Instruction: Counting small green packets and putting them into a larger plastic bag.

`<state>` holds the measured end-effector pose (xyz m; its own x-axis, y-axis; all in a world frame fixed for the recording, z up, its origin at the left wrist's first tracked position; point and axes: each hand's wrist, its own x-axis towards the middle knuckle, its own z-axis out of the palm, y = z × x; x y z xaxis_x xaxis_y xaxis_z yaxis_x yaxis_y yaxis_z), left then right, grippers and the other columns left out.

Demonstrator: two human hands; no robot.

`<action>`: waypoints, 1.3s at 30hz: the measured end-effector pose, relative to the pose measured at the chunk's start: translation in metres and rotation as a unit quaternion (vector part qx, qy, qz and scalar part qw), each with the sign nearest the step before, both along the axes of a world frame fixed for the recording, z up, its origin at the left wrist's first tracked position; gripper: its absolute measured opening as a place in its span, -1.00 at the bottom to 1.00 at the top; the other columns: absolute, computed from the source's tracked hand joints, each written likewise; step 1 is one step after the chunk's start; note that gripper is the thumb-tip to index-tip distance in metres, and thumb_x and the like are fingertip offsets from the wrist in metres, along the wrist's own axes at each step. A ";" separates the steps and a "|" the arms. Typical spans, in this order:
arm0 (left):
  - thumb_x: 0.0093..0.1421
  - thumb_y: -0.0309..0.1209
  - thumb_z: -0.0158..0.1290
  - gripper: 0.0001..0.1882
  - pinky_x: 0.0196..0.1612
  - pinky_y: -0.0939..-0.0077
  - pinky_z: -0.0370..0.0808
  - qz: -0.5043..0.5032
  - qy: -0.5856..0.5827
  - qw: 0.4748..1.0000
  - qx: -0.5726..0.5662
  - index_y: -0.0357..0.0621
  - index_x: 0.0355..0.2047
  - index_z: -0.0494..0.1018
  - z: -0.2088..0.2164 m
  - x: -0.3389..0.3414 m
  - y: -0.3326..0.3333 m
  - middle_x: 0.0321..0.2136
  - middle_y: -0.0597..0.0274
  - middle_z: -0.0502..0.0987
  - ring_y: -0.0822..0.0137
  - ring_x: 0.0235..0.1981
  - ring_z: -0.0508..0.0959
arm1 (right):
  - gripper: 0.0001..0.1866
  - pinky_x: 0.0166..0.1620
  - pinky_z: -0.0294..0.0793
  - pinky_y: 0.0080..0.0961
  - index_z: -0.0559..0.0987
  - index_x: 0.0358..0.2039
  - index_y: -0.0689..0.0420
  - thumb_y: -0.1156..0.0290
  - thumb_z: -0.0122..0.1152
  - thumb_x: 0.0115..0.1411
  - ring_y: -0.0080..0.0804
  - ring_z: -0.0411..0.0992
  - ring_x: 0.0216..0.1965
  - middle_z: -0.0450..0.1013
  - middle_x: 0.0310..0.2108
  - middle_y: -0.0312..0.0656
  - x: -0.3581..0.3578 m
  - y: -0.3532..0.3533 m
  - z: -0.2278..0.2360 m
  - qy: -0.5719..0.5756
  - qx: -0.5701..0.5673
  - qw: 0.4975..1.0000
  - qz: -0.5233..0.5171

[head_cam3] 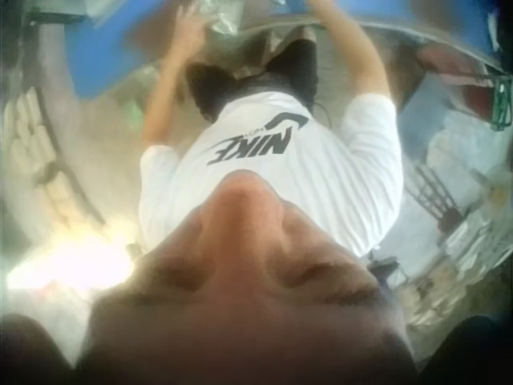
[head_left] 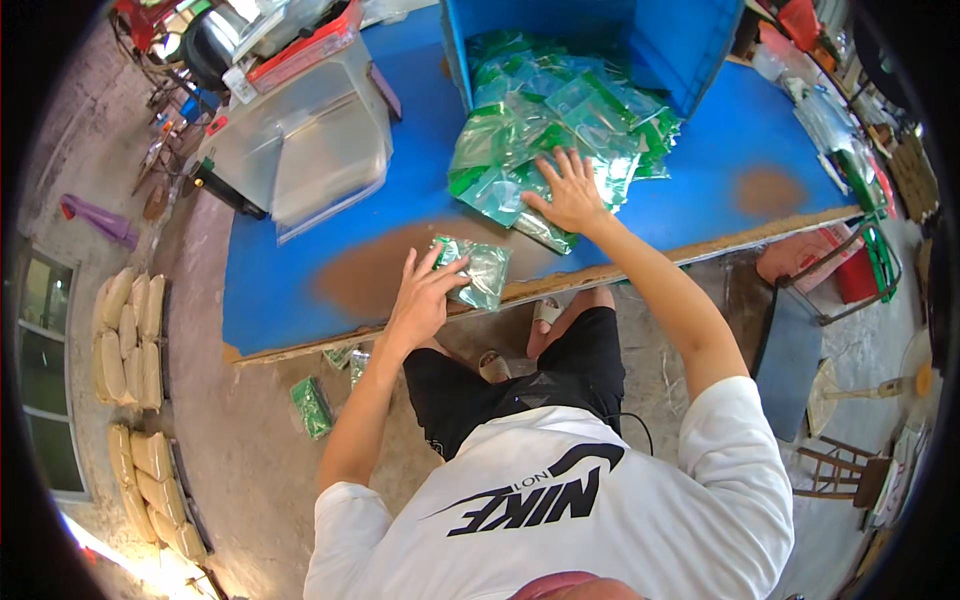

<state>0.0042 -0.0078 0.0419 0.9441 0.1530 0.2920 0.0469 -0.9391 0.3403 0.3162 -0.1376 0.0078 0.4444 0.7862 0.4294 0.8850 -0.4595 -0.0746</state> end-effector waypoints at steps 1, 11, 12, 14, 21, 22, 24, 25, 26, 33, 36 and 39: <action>0.08 -0.72 -0.09 -0.57 0.42 -0.14 -0.07 0.019 -0.039 0.999 0.021 -0.08 -0.10 0.57 0.005 -0.006 -0.001 0.16 0.30 0.49 0.00 0.38 0.19 | -0.15 0.35 -0.03 0.17 0.30 0.31 0.11 -0.29 0.04 0.23 0.16 0.07 0.36 0.16 0.32 0.17 -0.012 0.003 0.011 0.007 -0.002 1.000 0.010; 0.37 -0.14 0.07 -0.56 -0.06 0.41 0.53 0.220 -0.153 0.492 -0.828 -0.21 0.07 0.38 -0.053 -0.043 -0.103 -0.10 0.17 0.57 0.34 -0.11 0.60 | -0.17 0.38 -0.05 0.14 0.38 0.21 0.32 -0.22 0.02 0.26 0.14 0.05 0.38 0.23 0.29 0.08 -0.122 -0.020 0.027 0.009 -0.055 0.955 0.291; 0.36 -0.20 0.09 -0.60 0.00 0.39 0.49 0.234 -0.221 0.442 -0.837 -0.19 0.08 0.41 -0.039 -0.034 -0.107 -0.03 0.21 0.54 0.37 -0.03 0.55 | -0.18 0.38 -0.02 0.13 0.36 0.22 0.33 -0.19 0.04 0.26 0.16 0.05 0.38 0.22 0.30 0.09 -0.134 -0.027 0.030 0.032 -0.068 0.949 0.305; 0.34 -0.26 0.12 -0.61 0.00 0.39 0.48 0.255 -0.259 0.449 -0.816 -0.21 0.08 0.42 -0.048 -0.026 -0.111 -0.02 0.23 0.54 0.39 -0.01 0.53 | -0.21 0.39 -0.02 0.04 0.27 0.30 0.29 -0.08 0.09 0.26 0.12 0.01 0.40 0.16 0.34 0.06 -0.156 -0.034 0.021 0.098 -0.093 0.937 0.322; 0.25 -0.42 0.19 -0.61 -0.10 0.31 0.58 0.293 -0.281 0.462 -0.788 -0.14 0.07 0.44 -0.037 -0.065 -0.093 -0.08 0.20 0.57 0.29 -0.07 0.60 | -0.43 0.25 0.19 -0.04 0.42 0.17 0.24 0.12 0.14 0.27 0.08 0.22 0.26 0.29 0.23 0.05 -0.171 -0.033 0.018 0.125 -0.007 0.954 0.271; 0.25 -0.43 0.18 -0.60 -0.10 0.31 0.58 0.281 -0.264 0.433 -0.815 -0.13 0.09 0.41 -0.034 -0.070 -0.088 -0.06 0.20 0.56 0.29 -0.05 0.58 | -0.47 0.24 0.20 -0.04 0.44 0.14 0.23 0.16 0.15 0.26 0.07 0.23 0.24 0.31 0.22 0.03 -0.170 -0.033 0.020 0.142 -0.004 0.947 0.289; 0.25 -0.45 0.16 -0.57 -0.09 0.31 0.59 0.267 -0.248 0.406 -0.838 -0.12 0.12 0.39 -0.034 -0.070 -0.087 -0.04 0.21 0.55 0.28 -0.02 0.57 | -0.58 0.14 0.31 -0.05 0.51 0.09 0.18 0.30 0.14 0.25 0.06 0.35 0.14 0.42 0.12 0.03 -0.175 -0.031 0.028 0.160 0.001 0.914 0.372; 0.24 -0.47 0.16 -0.55 -0.07 0.30 0.58 0.254 -0.261 0.442 -0.820 -0.13 0.14 0.37 -0.038 -0.065 -0.090 -0.02 0.20 0.53 0.29 -0.01 0.56 | -0.58 0.14 0.31 -0.05 0.51 0.09 0.18 0.30 0.14 0.25 0.06 0.35 0.14 0.42 0.12 0.03 -0.175 -0.025 0.030 0.158 0.004 0.914 0.373; 0.23 -0.50 0.16 -0.53 -0.05 0.29 0.58 0.240 -0.274 0.477 -0.800 -0.14 0.15 0.35 -0.042 -0.062 -0.093 0.01 0.20 0.52 0.29 0.01 0.54 | -0.63 0.08 0.36 -0.11 0.52 0.02 0.20 0.33 0.16 0.23 0.03 0.40 0.07 0.46 0.05 0.03 -0.171 -0.015 0.034 0.206 -0.036 0.900 0.381; 0.14 -0.63 0.21 -0.40 0.12 0.31 0.48 0.286 -0.293 0.506 -0.759 -0.23 0.19 0.30 -0.068 -0.085 -0.086 0.08 0.17 0.46 0.23 0.07 0.50 | -0.22 0.28 0.21 -0.06 0.37 0.17 0.32 -0.07 0.25 0.17 0.07 0.27 0.24 0.35 0.18 0.14 -0.123 0.050 0.014 -0.001 0.038 0.978 0.207; 0.09 -0.66 0.22 -0.35 0.21 0.29 0.40 0.272 -0.272 0.549 -0.742 -0.19 0.21 0.30 -0.064 -0.112 -0.080 0.09 0.20 0.46 0.24 0.10 0.48 | -0.23 0.30 0.19 -0.08 0.38 0.19 0.27 -0.03 0.28 0.13 0.00 0.26 0.27 0.33 0.21 0.05 -0.157 0.022 0.007 0.071 -0.028 0.895 0.440; 0.00 -0.61 0.29 -0.69 0.21 0.31 0.36 0.252 -0.153 0.820 -0.491 -0.23 -0.19 0.60 -0.047 -0.145 -0.062 0.09 0.15 0.46 0.18 0.08 0.48 | -0.38 0.18 0.33 -0.17 0.45 0.12 0.20 0.17 0.33 0.11 -0.08 0.37 0.17 0.43 0.11 -0.04 -0.163 -0.003 0.009 0.097 -0.021 0.865 0.492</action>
<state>-0.1404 -0.0696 -0.0053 0.5946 0.8040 0.0059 0.1151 -0.0924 0.9890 0.1528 -0.1405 0.0172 -0.3886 0.8379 0.3833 0.8219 0.5033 -0.2667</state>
